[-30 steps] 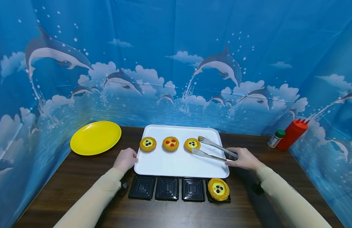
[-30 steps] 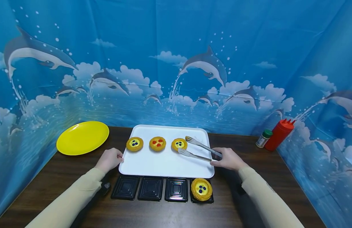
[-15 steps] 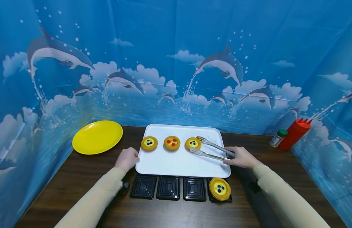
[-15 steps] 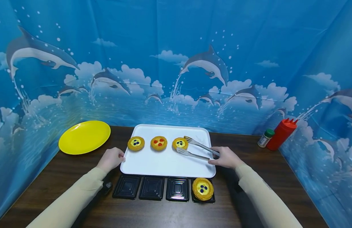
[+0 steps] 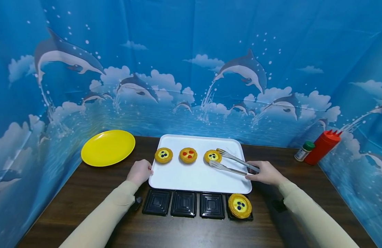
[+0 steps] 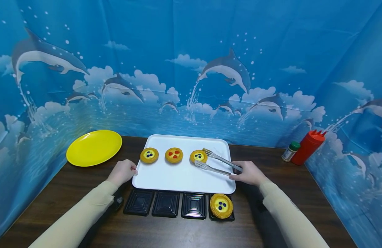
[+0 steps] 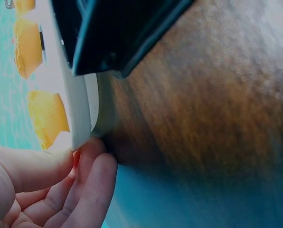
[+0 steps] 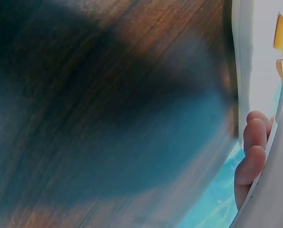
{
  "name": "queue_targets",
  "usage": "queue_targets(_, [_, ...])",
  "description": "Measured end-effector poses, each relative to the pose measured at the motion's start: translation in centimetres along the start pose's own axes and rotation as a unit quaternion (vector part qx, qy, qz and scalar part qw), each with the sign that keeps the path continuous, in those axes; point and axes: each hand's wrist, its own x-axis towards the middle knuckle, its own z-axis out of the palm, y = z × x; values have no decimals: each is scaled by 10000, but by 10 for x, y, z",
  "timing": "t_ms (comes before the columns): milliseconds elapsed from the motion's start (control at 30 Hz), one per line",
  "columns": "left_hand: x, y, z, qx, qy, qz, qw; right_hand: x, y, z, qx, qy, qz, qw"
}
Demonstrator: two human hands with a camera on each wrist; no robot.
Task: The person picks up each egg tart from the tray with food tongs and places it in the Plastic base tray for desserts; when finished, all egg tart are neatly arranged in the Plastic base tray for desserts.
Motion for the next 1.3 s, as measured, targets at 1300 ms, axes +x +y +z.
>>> queue_targets(1300, [0,0,0,91,27,60,9999,-107,-29,-5,139,258,-179,9994])
